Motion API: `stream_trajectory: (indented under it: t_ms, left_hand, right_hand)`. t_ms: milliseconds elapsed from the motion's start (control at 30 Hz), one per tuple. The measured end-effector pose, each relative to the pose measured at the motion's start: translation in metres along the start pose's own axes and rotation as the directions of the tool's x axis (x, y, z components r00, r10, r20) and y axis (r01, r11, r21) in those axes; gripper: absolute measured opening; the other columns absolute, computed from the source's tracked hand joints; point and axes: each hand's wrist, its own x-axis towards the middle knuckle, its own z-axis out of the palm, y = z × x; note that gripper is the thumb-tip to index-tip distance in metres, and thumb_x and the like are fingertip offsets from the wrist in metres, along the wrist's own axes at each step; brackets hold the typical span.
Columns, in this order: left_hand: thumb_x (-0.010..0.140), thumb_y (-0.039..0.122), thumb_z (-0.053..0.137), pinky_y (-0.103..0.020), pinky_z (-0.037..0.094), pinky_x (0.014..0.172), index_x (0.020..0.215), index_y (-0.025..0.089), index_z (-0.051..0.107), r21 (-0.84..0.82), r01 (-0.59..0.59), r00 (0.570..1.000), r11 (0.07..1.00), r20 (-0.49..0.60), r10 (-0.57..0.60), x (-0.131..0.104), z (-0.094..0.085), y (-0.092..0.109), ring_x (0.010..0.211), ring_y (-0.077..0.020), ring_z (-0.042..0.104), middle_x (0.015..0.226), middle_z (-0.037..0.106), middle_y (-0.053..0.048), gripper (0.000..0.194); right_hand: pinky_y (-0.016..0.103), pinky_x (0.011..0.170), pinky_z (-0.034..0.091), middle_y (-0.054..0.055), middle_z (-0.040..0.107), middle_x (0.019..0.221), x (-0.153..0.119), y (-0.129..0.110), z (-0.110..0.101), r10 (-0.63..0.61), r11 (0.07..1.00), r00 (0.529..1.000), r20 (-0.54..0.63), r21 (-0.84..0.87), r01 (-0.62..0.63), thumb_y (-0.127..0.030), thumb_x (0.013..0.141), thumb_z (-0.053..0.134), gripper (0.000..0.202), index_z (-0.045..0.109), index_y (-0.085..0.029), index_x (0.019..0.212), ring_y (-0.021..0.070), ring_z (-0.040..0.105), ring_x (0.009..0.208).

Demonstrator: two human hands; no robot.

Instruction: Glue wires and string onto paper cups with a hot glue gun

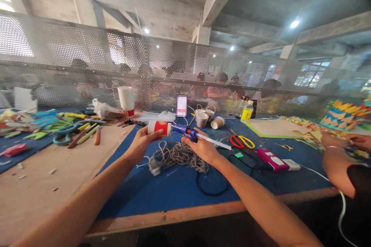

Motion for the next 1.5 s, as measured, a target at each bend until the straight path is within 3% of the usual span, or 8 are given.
stream_trajectory:
  t_ms: [500, 1167, 1500]
  left_hand:
    - [0.069, 0.041, 0.082, -0.031, 0.051, 0.077, 0.096, 0.018, 0.073, 0.030, -0.034, 0.999, 0.999, 0.034, 0.033, 0.0005, -0.0010, -0.0008, 0.082, -0.0199, 0.066, 0.091, 0.075, -0.005, 0.037]
    - [0.064, 0.047, 0.084, -0.031, 0.050, 0.076, 0.093, 0.019, 0.074, 0.097, -0.065, 0.998, 0.993, -0.005, 0.066, 0.0007, -0.0020, -0.0013, 0.078, -0.0209, 0.066, 0.087, 0.075, -0.004, 0.041]
    - [0.069, 0.043, 0.081, -0.030, 0.050, 0.075, 0.094, 0.019, 0.073, 0.111, -0.078, 0.997, 0.991, -0.006, 0.080, 0.0015, -0.0026, -0.0016, 0.078, -0.0199, 0.065, 0.085, 0.074, -0.003, 0.035]
  right_hand:
    - [0.028, 0.068, 0.044, 0.001, 0.063, 0.083, 0.0011, -0.0014, -0.0014, 0.008, 1.000, 1.000, -0.002, 0.012, -0.008, -0.049, 0.091, 0.059, 0.029, 0.058, -0.021, 0.086, 0.0177, 0.059, 0.073]
    - [0.027, 0.065, 0.043, 0.000, 0.062, 0.079, -0.0007, 0.0008, -0.0010, 0.005, 1.000, 1.000, 0.015, -0.018, -0.005, -0.051, 0.090, 0.059, 0.030, 0.057, -0.022, 0.084, 0.0171, 0.057, 0.070]
    - [0.028, 0.065, 0.042, 0.001, 0.060, 0.078, 0.0004, -0.0028, -0.0023, 0.000, 0.999, 0.999, 0.032, -0.037, 0.002, -0.050, 0.090, 0.060, 0.030, 0.054, -0.023, 0.079, 0.0177, 0.056, 0.070]
